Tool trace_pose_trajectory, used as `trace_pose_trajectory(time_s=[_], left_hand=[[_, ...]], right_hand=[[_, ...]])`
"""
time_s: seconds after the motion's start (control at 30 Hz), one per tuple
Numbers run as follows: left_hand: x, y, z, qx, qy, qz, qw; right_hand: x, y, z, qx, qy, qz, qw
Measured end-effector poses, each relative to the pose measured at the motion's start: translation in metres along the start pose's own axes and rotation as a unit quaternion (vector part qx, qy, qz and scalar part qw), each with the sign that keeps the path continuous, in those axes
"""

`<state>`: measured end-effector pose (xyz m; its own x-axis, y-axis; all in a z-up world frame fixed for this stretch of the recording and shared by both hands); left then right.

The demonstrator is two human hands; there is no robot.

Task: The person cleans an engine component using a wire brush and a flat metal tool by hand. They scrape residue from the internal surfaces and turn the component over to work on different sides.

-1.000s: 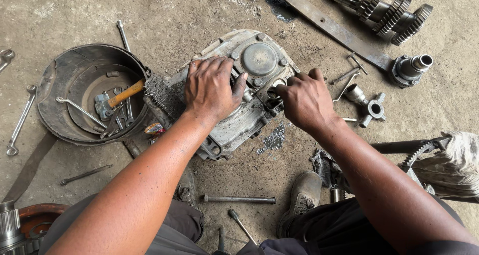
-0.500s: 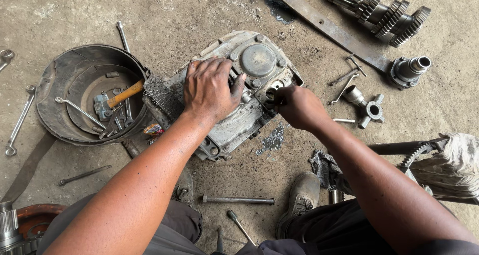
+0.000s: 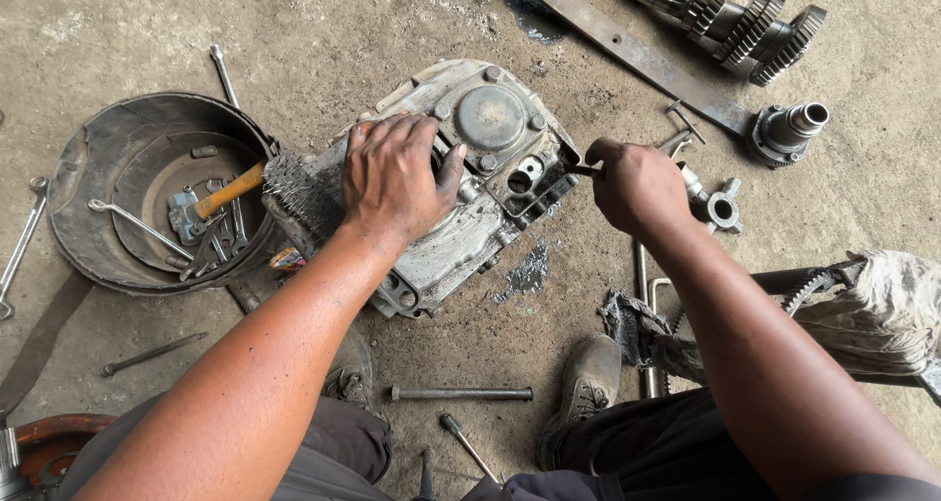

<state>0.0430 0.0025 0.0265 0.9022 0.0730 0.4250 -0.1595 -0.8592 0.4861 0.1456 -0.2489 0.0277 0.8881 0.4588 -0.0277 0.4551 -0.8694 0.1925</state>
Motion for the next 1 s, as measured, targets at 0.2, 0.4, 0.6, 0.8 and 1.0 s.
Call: trace_pose_trajectory(time_s=[0.2, 0.4, 0.6, 0.8, 1.0], left_hand=[[0.001, 0.002, -0.002, 0.005, 0.001, 0.013, 1.0], [0.001, 0.001, -0.002, -0.013, 0.0, 0.003, 1.0], [0.002, -0.003, 0.003, -0.027, -0.018, -0.021, 0.999], [0.002, -0.005, 0.005, -0.026, -0.021, -0.026, 0.999], [0.001, -0.005, 0.006, -0.016, 0.008, -0.012, 1.0]], right_hand=[[-0.001, -0.018, 0.006, -0.095, 0.025, -0.019, 0.995], [0.012, -0.032, 0.008, -0.091, 0.064, -0.103, 0.988], [0.025, -0.013, 0.012, -0.107, -0.008, -0.006, 0.994], [0.024, -0.016, 0.001, -0.106, 0.109, -0.146, 0.978], [0.035, -0.012, 0.005, -0.213, -0.041, -0.166, 0.962]])
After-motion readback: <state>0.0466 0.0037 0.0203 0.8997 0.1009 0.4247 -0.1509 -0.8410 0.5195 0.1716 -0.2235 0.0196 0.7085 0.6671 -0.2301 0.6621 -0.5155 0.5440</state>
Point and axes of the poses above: each hand's wrist, its own x-axis towards the middle knuckle, its own z-axis out of the palm, y = z × x, the point moved 5 cm from there along x, towards the middle knuckle, and after that the axes turned 13 degrees about -x, right-handed, at the moved point
